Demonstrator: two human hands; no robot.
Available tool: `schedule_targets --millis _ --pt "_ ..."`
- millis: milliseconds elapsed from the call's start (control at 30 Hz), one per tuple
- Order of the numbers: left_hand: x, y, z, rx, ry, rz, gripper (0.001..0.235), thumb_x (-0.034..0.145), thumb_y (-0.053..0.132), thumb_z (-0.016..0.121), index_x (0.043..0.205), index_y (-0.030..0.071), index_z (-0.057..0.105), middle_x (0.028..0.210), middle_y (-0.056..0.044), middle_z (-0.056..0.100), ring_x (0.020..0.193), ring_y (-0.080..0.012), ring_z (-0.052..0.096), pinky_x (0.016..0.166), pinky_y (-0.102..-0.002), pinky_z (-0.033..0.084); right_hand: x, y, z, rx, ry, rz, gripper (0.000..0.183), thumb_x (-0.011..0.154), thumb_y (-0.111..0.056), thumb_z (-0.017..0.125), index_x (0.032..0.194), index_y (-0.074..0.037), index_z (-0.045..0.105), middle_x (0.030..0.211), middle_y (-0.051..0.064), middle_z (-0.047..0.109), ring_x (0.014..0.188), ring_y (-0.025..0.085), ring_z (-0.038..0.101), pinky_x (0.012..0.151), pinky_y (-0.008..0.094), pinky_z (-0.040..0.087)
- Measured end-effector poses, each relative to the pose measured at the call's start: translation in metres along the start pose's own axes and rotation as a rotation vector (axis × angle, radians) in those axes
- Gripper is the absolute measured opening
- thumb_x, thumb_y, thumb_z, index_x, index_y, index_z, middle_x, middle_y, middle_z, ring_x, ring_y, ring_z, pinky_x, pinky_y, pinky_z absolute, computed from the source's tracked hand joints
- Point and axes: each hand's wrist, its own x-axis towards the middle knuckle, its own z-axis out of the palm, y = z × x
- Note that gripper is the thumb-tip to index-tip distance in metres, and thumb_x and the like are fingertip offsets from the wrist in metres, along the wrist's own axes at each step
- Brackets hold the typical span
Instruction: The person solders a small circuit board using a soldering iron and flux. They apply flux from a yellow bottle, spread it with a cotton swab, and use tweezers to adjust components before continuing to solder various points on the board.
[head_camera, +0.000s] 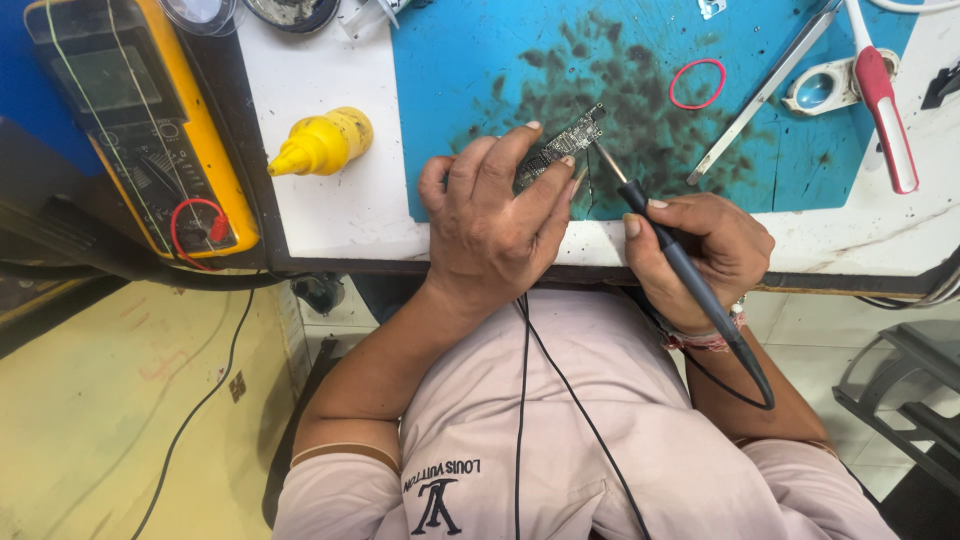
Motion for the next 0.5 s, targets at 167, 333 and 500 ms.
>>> schedule_targets --millis 167,333,500 --pt "-0.0002 -0.0001 -0.0002 -0.002 -0.003 0.000 0.021 0.100 0.030 0.079 0.118 0.017 0.077 0.137 -0.007 0.058 0.122 -0.0218 0.050 0.104 -0.042 0.030 -0.0010 0.0001 -0.0011 -0.012 -0.006 -0.005 0.019 0.094 0.003 0.083 0.102 0.003 0.066 0.085 0.013 0.070 0.064 0.011 0.063 0.057 0.022 0.046" --pt "0.0000 -0.0002 0.0000 -0.002 -0.007 -0.004 0.022 0.100 0.030 0.079 0.118 0.017 0.077 0.137 -0.007 0.057 0.122 -0.0222 0.050 0.104 -0.042 0.030 -0.0011 0.0009 -0.0026 -0.029 -0.017 -0.019 0.020 0.093 0.001 0.084 0.101 0.002 0.066 0.088 0.014 0.070 0.063 0.011 0.062 0.057 0.022 0.045" --pt "-0.0004 0.0000 0.0003 -0.003 -0.009 -0.007 0.022 0.101 0.030 0.079 0.118 0.017 0.076 0.136 -0.006 0.057 0.123 -0.0221 0.051 0.105 -0.042 0.030 -0.0005 0.0023 -0.0028 -0.038 -0.022 -0.046 0.020 0.093 0.001 0.085 0.101 0.002 0.066 0.088 0.014 0.071 0.063 0.012 0.063 0.057 0.023 0.046"
